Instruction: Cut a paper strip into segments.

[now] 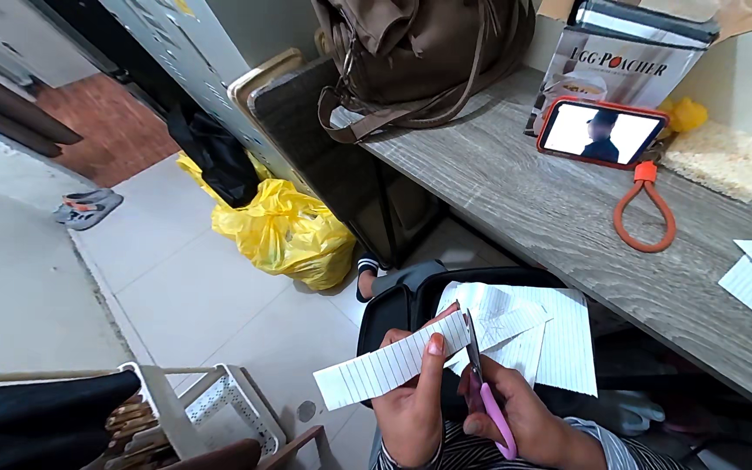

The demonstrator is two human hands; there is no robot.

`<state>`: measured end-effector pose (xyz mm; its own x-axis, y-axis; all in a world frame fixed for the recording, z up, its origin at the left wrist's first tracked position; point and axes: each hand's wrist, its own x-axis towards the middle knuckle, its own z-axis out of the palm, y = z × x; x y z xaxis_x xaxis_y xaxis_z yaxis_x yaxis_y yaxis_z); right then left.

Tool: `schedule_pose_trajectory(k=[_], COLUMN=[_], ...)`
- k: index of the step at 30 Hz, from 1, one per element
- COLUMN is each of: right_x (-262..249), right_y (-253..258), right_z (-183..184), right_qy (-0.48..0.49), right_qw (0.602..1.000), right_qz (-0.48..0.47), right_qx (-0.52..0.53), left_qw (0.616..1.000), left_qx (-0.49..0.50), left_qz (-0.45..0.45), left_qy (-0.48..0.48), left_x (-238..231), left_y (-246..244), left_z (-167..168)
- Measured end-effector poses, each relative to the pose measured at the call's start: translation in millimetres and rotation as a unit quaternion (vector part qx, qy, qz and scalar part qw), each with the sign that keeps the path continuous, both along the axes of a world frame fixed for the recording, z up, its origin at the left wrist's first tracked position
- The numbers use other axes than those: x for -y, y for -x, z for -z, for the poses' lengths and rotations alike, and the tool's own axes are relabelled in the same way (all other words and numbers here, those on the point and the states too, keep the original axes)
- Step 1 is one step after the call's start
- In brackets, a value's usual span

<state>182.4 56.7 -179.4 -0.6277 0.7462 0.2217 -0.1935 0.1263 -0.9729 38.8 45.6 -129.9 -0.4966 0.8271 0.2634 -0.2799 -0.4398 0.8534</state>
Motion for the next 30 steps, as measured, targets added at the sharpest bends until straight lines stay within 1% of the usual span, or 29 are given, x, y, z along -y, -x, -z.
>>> schedule_pose_trajectory(k=[6,12,16,21,24,27,30], right_x=[1.4,0.7,0.1,1.4,1.7,0.6,0.0], right_y=[0.9,0.3,-0.2,0.5,0.3,0.2,0.3], right_z=[1.6,-2.5,-2.4,1.8,1.6,-0.4,-0.3], right_qy=[0.004,0.008,0.007,0.004,0.007,-0.002,-0.011], right_qw=[0.999,1.0,1.0,1.0,1.0,1.0,1.0], right_qz=[0.03,-0.007,0.001,0.028,0.019,-0.004,0.001], right_qx=[-0.013,0.013,0.018,-0.003,-0.01,0.009,0.012], left_qw=[1.0,1.0,1.0,1.0,1.0,1.0,1.0], left_qx=[0.008,0.007,0.004,0.004,0.008,0.004,0.002], left_qz=[-0.005,0.002,0.0,-0.007,-0.01,0.001,-0.001], left_qy=[0.001,-0.003,-0.005,0.003,0.005,-0.002,-0.002], left_x=[-0.5,0.1,-0.6,-0.5,0.1,0.1,-0.3], left_y=[0.7,-0.3,-0.3,0.5,-0.2,-0.5,-0.3], left_z=[-0.1,-1.0,0.0,1.4,0.9,0.0,0.5])
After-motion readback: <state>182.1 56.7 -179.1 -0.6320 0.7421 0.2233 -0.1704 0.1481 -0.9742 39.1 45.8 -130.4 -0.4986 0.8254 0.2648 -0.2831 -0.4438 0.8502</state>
